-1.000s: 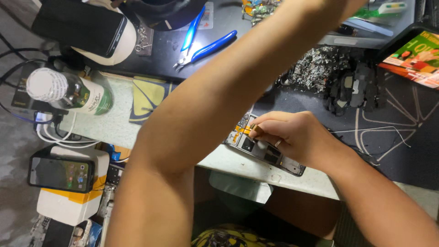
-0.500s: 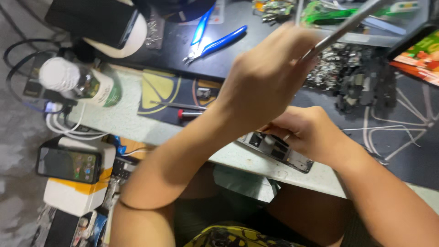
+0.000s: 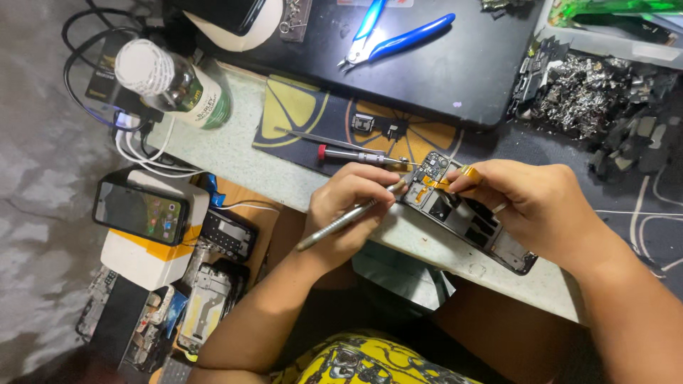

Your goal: The person uses a metal spudger to pry and disconnect ribbon cables and small components from a disassembled smartphone chassis. They lift and reposition internal parts while working on the circuit board area.

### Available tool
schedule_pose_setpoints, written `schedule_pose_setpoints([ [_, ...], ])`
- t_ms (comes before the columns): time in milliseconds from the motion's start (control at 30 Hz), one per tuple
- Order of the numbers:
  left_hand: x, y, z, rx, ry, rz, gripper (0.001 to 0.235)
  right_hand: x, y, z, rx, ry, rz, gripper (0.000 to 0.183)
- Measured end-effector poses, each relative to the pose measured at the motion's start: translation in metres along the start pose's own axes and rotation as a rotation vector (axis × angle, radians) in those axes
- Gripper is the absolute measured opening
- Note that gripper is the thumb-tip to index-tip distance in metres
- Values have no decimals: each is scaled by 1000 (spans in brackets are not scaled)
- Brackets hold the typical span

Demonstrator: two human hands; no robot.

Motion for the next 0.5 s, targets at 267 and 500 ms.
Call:
schedule_pose_setpoints([
  [267, 9, -12, 1, -85, -138, -171, 24, -2, 0, 0, 22, 7, 6, 16],
  [500, 11, -16, 2, -89, -196, -273, 24, -1, -1, -2, 10, 2, 43, 17],
])
Point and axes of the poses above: each hand's wrist, its own z-axis away from the middle knuckle, its own y-axis out of the back of the hand, x = y × z, the point moved 7 cm from there along -z, towards the middle knuckle, and after that the axes turned 7 degrees about y, right-handed, at the moved point
